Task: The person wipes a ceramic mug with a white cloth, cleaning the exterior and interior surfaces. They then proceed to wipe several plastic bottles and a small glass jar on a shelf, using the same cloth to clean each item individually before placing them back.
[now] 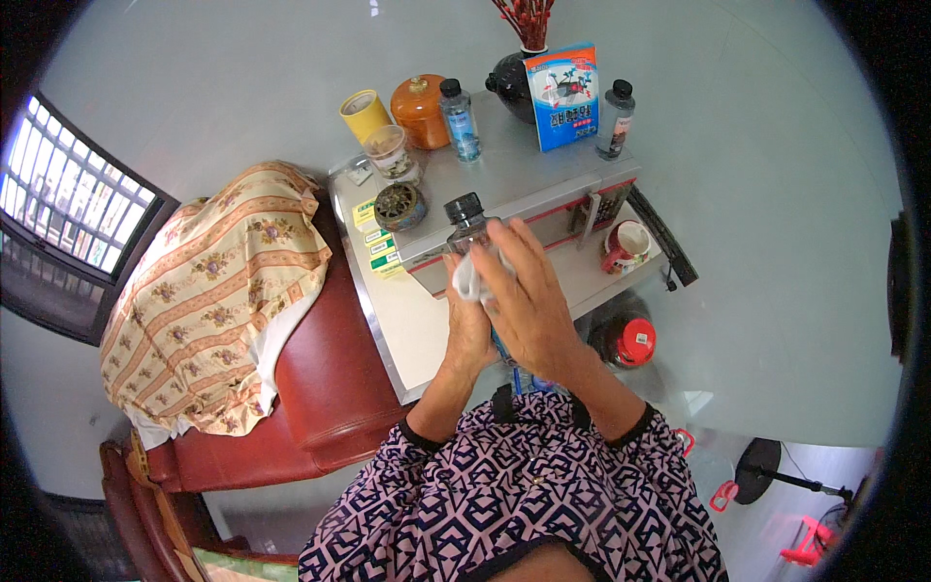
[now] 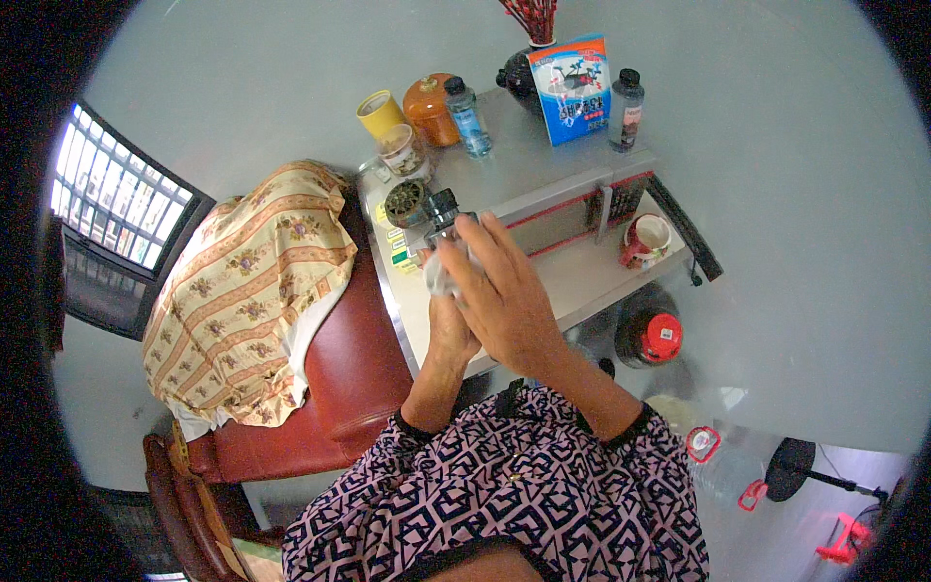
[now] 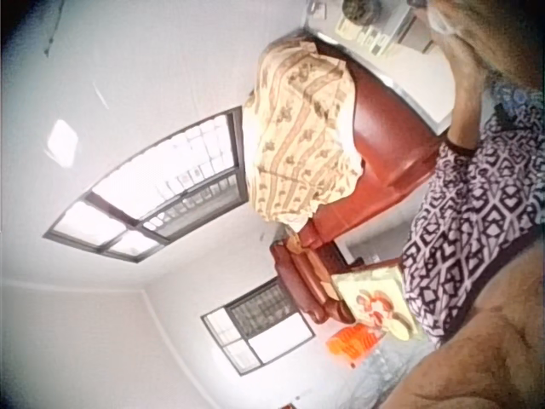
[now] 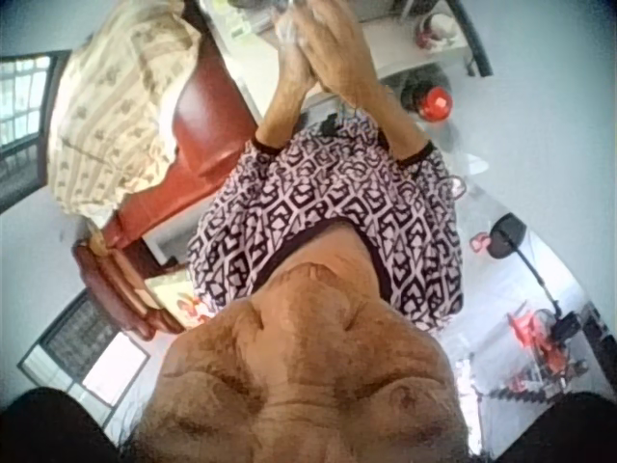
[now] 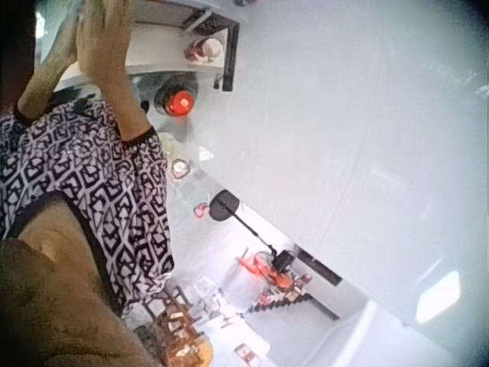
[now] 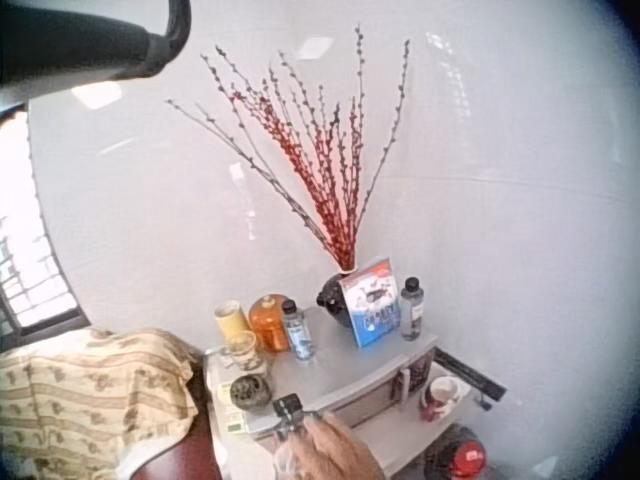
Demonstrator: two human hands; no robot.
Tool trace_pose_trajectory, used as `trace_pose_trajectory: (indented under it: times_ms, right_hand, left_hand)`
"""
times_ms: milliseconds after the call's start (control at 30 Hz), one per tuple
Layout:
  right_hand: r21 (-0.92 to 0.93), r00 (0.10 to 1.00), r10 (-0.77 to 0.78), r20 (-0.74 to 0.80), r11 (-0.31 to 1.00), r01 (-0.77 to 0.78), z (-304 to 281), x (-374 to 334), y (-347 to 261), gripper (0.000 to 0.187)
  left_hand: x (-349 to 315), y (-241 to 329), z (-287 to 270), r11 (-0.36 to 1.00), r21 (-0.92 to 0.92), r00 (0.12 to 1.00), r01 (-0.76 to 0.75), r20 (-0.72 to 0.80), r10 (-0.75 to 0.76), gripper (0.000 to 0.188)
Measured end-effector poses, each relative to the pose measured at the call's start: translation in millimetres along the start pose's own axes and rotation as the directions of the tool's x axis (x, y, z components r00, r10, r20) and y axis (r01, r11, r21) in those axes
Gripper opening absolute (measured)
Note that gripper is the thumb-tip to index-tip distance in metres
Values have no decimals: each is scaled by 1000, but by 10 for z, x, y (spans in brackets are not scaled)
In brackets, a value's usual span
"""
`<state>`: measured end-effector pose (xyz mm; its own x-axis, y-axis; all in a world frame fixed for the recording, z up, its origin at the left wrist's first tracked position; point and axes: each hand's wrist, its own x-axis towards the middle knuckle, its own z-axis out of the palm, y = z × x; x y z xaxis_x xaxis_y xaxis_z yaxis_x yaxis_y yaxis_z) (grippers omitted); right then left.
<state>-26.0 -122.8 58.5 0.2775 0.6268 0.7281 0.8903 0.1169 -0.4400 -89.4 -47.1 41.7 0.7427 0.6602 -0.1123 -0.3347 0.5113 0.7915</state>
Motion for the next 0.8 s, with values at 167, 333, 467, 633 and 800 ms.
trace_pose_trajectory:
  times_ms: [167,333,467,633,800]
  right_hand:
    - [355,956,289,-47,900,-254,107,283,201,42]
    - [268,977,196,-84,949,-167,165,204,167,43]
    - [58,991,11,-132,998,-4,183,-42,55,54]
    - [-41,997,-2,-81,999,-2,-52,-293,61,47]
    - [-21,995,60,-80,998,-62,-273,-97,47,40]
  left_hand:
    - [-33,-71,-62,976,208,998,60,-36,-53,65]
    - [-16,-56,-88,979,202,998,26,-61,-14,66]
    - [21,-66,-221,926,370,997,-81,36,72,53]
    - [24,-193,-402,974,228,976,-9,213,-40,50]
    - [-105,-126,-252,915,339,924,-219,372,83,56]
